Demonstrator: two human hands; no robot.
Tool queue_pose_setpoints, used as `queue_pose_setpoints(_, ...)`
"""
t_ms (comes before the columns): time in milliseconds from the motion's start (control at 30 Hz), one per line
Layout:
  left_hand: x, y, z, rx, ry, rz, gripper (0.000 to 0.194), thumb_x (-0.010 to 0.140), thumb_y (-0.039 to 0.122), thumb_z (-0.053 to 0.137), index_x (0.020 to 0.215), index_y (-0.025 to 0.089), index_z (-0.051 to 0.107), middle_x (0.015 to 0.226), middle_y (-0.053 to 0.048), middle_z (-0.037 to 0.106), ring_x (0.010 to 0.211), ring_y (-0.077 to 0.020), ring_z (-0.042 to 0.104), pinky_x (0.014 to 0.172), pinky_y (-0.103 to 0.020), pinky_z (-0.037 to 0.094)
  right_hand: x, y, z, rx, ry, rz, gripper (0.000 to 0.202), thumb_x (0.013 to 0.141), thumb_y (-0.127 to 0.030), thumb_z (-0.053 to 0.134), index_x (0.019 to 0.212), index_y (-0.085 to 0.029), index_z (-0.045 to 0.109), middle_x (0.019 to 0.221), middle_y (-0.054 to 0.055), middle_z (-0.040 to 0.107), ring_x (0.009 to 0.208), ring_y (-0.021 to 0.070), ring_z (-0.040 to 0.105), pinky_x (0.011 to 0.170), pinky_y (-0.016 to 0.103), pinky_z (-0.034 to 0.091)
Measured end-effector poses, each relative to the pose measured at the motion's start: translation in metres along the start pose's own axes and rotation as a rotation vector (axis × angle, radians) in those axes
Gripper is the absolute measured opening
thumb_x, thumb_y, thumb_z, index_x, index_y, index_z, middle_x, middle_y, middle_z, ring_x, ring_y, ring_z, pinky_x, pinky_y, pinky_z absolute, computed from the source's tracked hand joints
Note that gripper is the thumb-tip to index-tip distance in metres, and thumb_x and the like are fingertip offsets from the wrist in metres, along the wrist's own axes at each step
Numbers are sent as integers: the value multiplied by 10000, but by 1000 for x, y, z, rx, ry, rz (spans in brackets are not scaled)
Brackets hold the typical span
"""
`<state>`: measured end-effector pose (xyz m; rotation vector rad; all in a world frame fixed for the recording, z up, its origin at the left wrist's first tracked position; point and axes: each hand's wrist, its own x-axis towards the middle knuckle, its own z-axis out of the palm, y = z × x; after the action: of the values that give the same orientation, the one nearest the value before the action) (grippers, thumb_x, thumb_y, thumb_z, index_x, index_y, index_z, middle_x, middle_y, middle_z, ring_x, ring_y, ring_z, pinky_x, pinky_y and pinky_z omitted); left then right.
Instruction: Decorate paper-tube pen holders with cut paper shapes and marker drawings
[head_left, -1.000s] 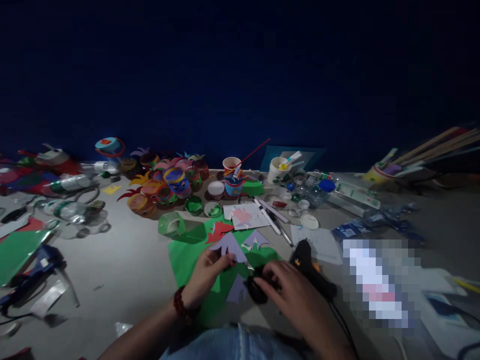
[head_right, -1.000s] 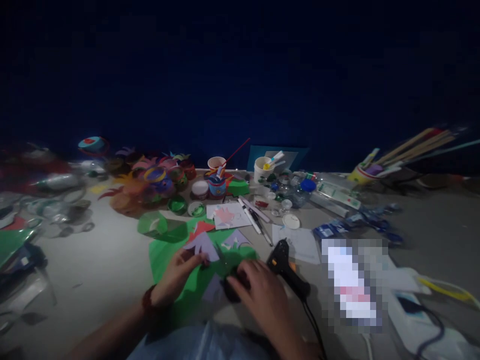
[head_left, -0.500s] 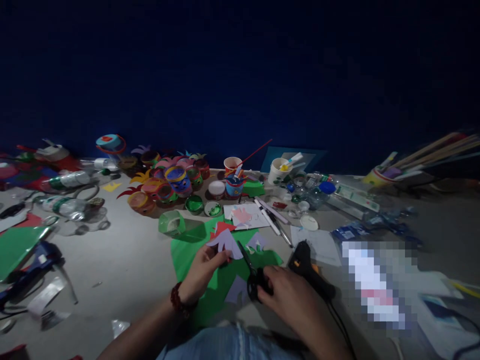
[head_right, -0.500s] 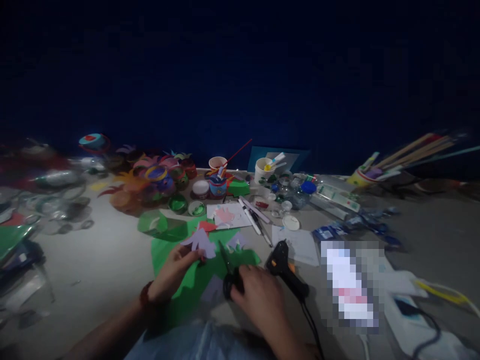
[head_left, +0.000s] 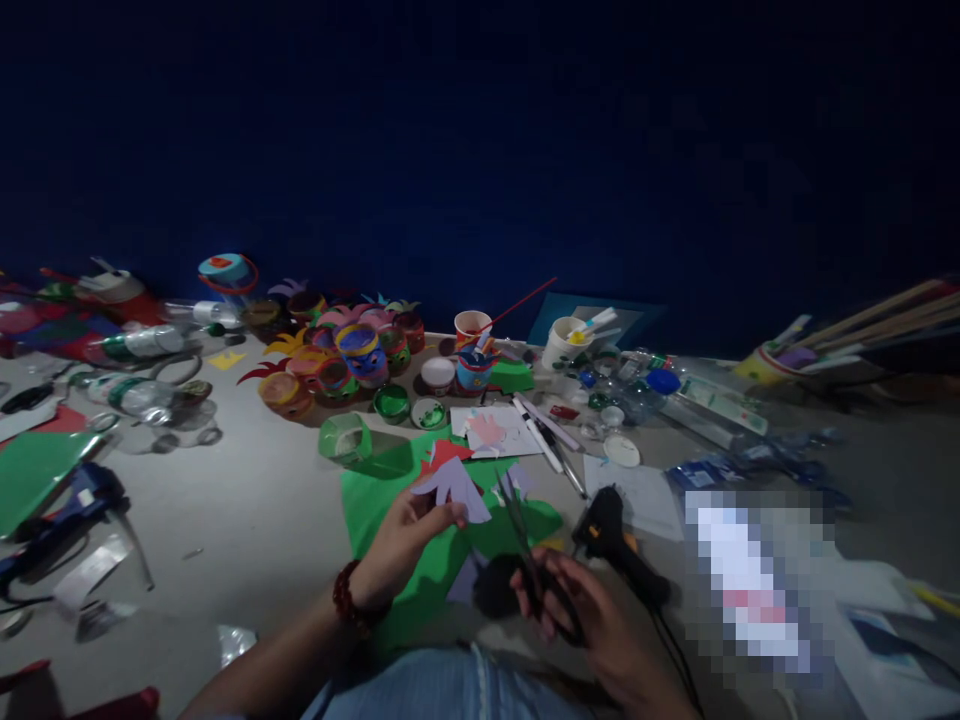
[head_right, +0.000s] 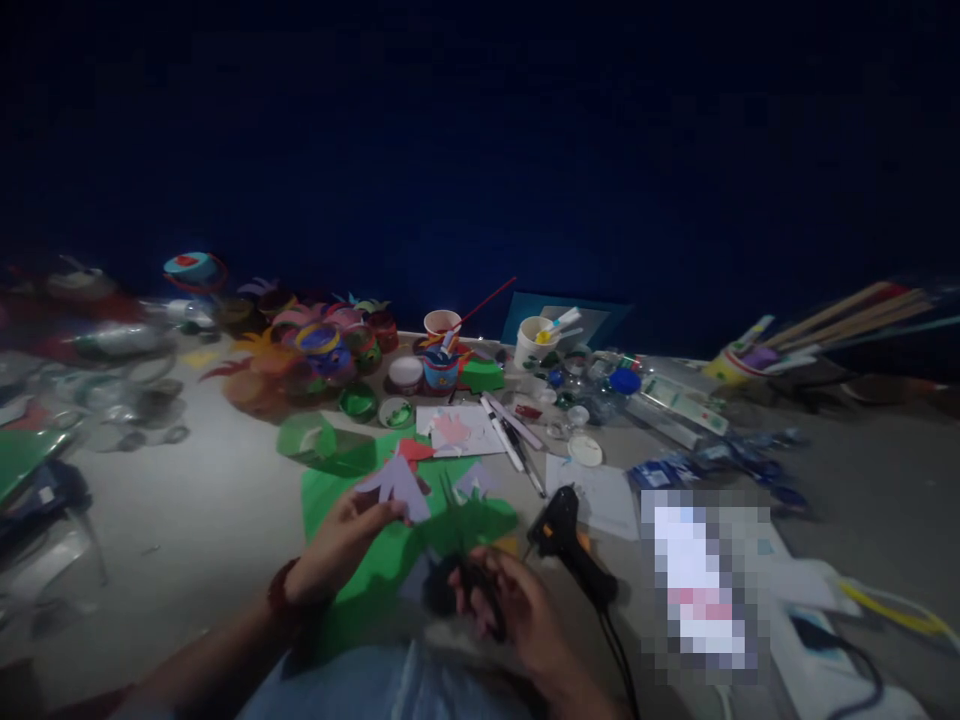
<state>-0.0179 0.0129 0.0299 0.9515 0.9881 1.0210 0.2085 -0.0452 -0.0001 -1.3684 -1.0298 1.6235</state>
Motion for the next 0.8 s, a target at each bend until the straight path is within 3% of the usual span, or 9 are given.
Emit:
queue_pose_setpoints(100,0,5,1,1,-17,12,95,800,249,691,809,157,668,744,-10,631,750,-169,566,741,-274,455,-3,-2,7,98,-82,140,515,705,-754,593,844,-262,651,754,72,719,602,227,646,491,303,473)
queue_pose_setpoints(267,2,7,2,27,-55,-4,142,799,282,697,765,144,684,739,-22,650,725,-163,578,717,-263,466,-4,-12,7,-41,-202,130,439,678,-663,689,783,-238,655,764,34,680,658,179,600,539,246,452)
queue_pose_setpoints(500,1,14,7,36,-93,-12,207,801,338,706,740,141,687,709,-25,650,686,-158,582,704,-265,470,3,-12,9,-26,-235,181,485,685,-697,637,718,-214,635,670,1,620,501,113,454,445,218,351)
queue_pose_setpoints(800,3,13,6,18,-107,1,137,821,279,689,805,143,678,695,-16,637,708,-162,580,728,-266,464,7,-11,13,17,-228,252,549,665,-753,608,694,-205,619,588,0,600,471,112,455,436,222,336)
